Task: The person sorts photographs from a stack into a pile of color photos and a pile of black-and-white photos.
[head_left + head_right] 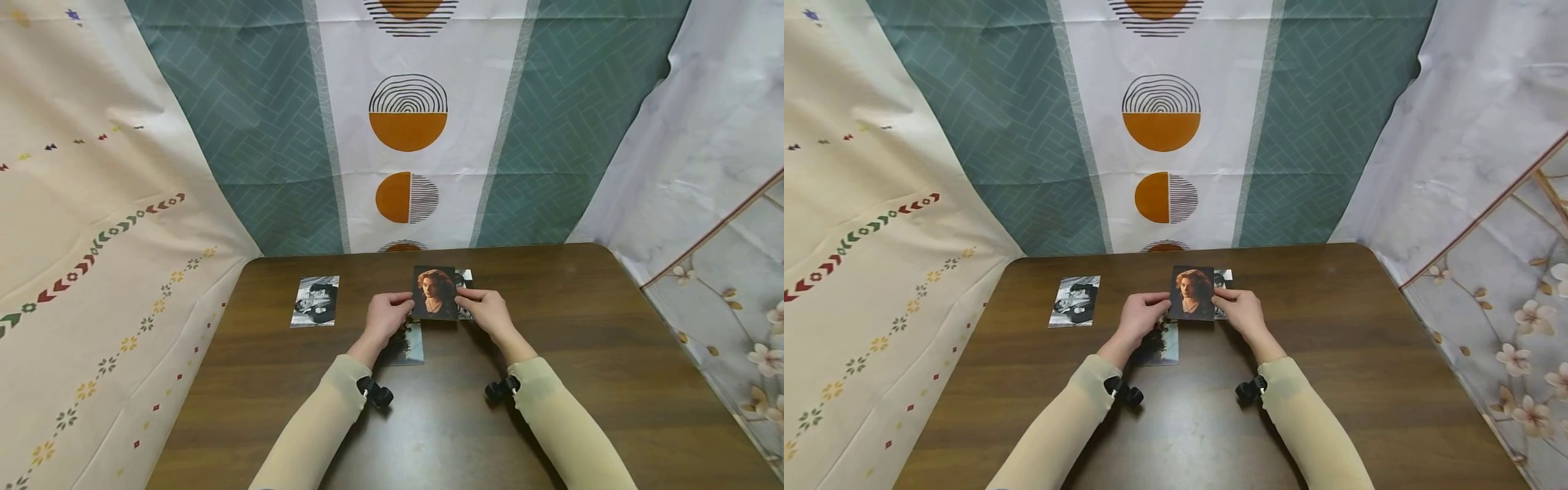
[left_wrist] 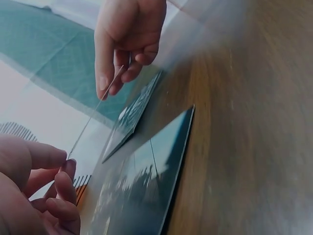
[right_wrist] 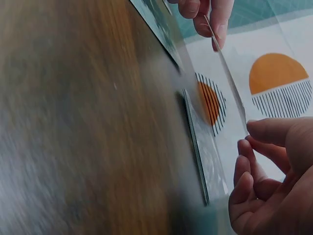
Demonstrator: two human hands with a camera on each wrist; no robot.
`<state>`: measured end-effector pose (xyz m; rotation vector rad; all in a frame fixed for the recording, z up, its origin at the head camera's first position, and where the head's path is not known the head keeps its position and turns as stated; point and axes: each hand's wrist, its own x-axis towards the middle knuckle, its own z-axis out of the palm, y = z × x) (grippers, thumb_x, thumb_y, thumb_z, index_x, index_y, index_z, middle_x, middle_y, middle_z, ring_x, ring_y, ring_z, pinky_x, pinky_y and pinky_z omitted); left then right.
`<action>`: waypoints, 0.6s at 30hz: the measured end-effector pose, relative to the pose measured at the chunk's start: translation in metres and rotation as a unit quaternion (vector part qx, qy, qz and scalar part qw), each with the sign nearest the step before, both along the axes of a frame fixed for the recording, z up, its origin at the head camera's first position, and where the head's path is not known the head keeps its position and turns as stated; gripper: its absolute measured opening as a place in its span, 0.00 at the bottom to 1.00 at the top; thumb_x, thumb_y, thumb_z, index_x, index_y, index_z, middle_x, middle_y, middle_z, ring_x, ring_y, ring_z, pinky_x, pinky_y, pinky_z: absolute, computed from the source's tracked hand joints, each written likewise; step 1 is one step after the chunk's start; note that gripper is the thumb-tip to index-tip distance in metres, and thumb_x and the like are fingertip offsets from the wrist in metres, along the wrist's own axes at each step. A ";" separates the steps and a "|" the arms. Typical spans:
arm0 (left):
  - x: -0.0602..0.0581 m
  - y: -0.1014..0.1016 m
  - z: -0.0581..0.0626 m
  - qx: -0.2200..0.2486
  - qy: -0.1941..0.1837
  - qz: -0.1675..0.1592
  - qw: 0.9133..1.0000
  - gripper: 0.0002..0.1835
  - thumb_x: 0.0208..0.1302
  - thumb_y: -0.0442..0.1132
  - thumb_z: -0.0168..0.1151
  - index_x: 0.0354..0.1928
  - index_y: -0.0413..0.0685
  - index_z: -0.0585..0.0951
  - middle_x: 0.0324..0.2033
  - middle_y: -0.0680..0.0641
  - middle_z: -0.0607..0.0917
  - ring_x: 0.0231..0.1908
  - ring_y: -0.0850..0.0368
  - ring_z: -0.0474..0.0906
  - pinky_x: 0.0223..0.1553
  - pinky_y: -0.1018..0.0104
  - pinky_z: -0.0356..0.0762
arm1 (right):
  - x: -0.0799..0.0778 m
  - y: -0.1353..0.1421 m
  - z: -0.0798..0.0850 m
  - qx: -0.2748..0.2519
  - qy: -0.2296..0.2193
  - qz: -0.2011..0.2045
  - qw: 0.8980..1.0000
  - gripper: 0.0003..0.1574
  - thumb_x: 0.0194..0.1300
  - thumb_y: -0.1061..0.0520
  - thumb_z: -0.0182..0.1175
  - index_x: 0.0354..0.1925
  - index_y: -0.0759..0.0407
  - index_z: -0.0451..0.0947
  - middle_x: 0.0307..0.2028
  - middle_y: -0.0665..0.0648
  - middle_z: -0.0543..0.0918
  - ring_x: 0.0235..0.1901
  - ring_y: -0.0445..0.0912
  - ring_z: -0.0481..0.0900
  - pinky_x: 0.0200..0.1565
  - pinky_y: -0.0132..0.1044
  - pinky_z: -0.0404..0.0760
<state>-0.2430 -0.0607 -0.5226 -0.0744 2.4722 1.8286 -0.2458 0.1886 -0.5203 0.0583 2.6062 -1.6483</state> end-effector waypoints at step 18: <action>0.033 -0.049 -0.005 -0.020 0.018 -0.023 0.999 0.16 0.69 0.36 0.71 0.57 0.40 0.90 0.50 0.42 0.90 0.47 0.52 0.84 0.41 0.64 0.80 | 0.018 -0.037 -0.008 0.047 0.053 0.051 0.996 0.21 0.72 0.55 0.70 0.59 0.60 0.89 0.58 0.63 0.88 0.64 0.61 0.80 0.63 0.57 0.78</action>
